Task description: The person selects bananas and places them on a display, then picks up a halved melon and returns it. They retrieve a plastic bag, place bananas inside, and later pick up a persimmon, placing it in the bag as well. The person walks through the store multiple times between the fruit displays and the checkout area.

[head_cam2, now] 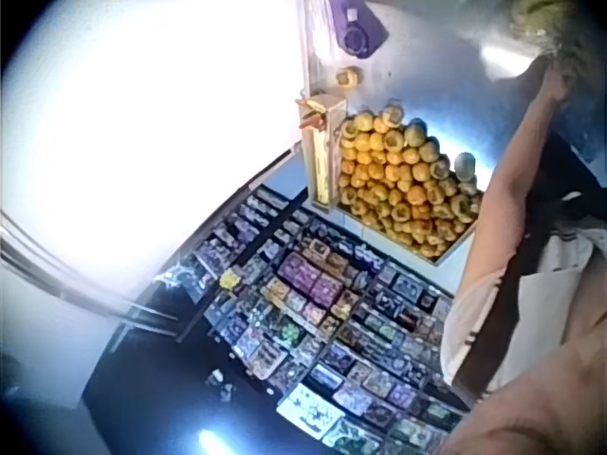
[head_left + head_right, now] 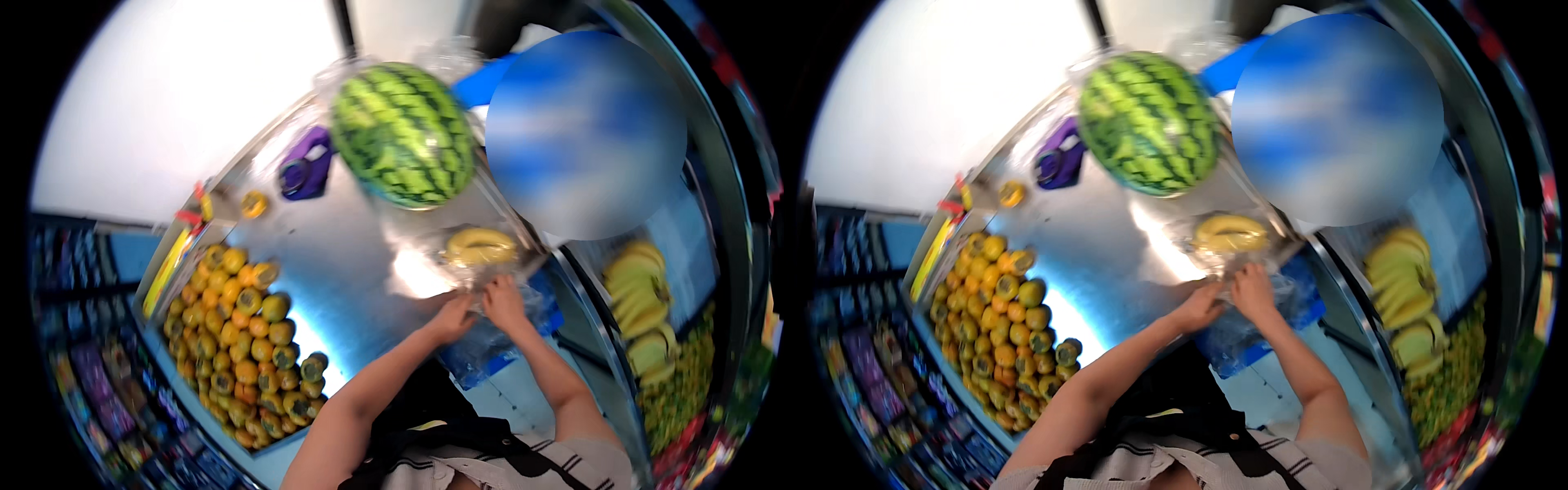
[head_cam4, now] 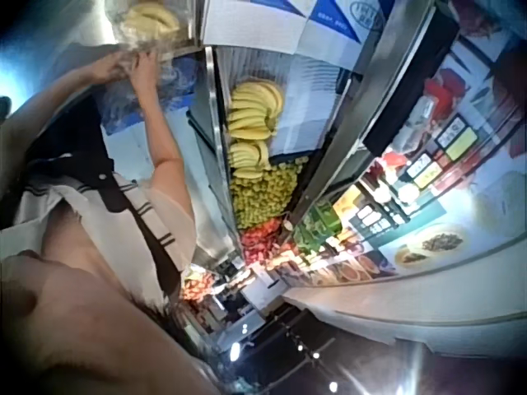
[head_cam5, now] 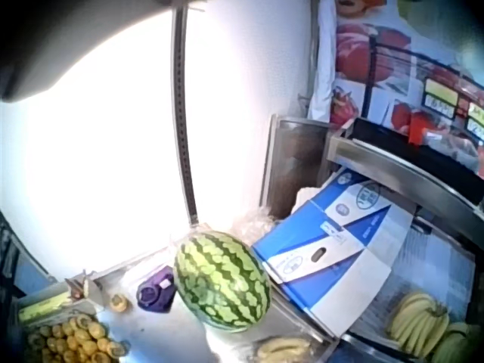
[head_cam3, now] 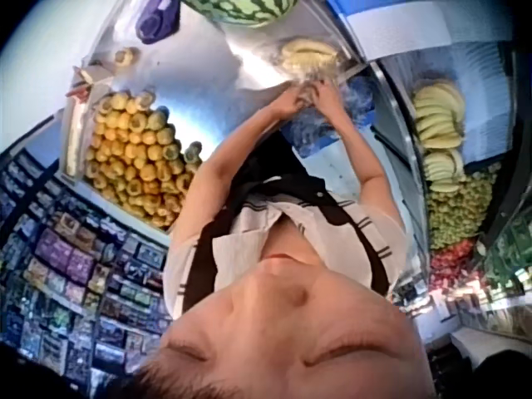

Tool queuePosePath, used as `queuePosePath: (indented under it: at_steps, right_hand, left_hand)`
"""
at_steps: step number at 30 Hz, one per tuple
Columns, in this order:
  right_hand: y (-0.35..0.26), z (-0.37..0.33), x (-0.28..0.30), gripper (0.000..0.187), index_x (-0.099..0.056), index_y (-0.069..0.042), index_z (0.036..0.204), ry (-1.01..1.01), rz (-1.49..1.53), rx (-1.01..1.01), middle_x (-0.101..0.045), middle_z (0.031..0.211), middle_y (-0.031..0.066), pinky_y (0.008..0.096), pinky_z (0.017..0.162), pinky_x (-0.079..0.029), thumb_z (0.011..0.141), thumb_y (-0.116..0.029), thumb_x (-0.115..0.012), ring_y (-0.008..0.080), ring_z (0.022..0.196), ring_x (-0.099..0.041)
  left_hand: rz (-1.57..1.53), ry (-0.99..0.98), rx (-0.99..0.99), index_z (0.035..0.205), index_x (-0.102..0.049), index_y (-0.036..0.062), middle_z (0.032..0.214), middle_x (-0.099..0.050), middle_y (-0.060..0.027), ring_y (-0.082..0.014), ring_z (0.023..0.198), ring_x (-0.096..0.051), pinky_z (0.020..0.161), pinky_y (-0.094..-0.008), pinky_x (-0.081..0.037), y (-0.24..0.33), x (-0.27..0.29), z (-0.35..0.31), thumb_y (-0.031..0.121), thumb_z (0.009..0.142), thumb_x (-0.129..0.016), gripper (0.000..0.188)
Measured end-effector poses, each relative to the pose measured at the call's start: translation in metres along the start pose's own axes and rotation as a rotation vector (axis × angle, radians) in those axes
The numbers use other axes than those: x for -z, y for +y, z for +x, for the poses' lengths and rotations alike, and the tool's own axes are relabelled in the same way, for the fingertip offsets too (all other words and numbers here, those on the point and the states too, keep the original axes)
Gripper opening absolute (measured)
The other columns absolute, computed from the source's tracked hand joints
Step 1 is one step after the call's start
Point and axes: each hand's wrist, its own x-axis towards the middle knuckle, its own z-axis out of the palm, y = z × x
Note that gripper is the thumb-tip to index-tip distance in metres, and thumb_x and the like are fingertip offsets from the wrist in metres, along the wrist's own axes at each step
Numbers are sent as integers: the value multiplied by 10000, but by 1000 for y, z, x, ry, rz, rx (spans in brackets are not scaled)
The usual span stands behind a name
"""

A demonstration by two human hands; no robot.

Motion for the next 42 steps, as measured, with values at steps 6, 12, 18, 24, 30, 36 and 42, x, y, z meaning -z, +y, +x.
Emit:
queuePosePath:
  at_steps: [6, 12, 18, 24, 30, 36, 42]
  right_hand:
    - [17, 65, 17, 263, -644, -13, 1014, -99, -370, 12, -603, 1098, 191, 506, 1030, -353, 772, -103, -596, 365, 1135, -534]
    - [19, 58, 55, 323, -608, -13, 1151, 21, -280, 200, -469, 1379, 202, 491, 1138, -246, 864, -160, -620, 371, 1314, -405]
    - [28, 23, 6, 231, -704, -23, 916, 153, -311, 22, -640, 1042, 188, 481, 903, -440, 775, -196, -645, 373, 1023, -575]
    - [80, 88, -1, 263, -720, -75, 874, -260, -334, -112, -633, 981, 207, 454, 866, -499, 728, -281, -647, 376, 980, -612]
    - [28, 58, 91, 313, -690, -31, 997, -99, 71, -179, -636, 1042, 192, 424, 876, -498, 812, -284, -682, 344, 1008, -622]
    - [23, 10, 54, 506, -524, 26, 1267, 275, 155, -172, -391, 1420, 289, 417, 1019, -420, 843, -206, -675, 436, 1258, -456]
    - [19, 29, -9, 619, -394, 25, 1414, 513, 628, -476, -247, 1523, 279, 413, 1133, -286, 940, -329, -574, 400, 1403, -295]
  left_hand:
    - [355, 94, 9, 1372, -438, 48, 1470, -334, -231, -403, 1327, -369, 1063, -524, -333, 21, -21, -11, 280, 858, -635, 597]
    - [321, 67, 11, 1317, -484, 29, 1419, -403, -217, -388, 1299, -414, 1054, -494, -354, 27, -19, -17, 230, 852, -648, 532]
    - [82, 285, 140, 1102, -600, -20, 1212, -547, -212, -392, 1134, -535, 967, -428, -454, 37, 43, -91, 91, 842, -592, 283]
    - [-52, 435, 395, 1095, -639, -10, 1071, -629, -174, -341, 971, -629, 864, -371, -508, 67, 95, -192, 79, 910, -568, 218]
    - [-367, 688, 565, 1092, -637, -25, 977, -655, -121, -195, 937, -650, 800, -298, -524, 47, 72, -250, 86, 948, -582, 190]
    - [-199, 590, 315, 1167, -613, -20, 1121, -628, -152, -217, 955, -645, 817, -312, -526, 52, 113, -130, 123, 931, -625, 277]
    - [-80, 428, 237, 1221, -592, -32, 1154, -641, -209, -303, 995, -649, 861, -370, -520, 10, 144, 78, 342, 785, -789, 608]
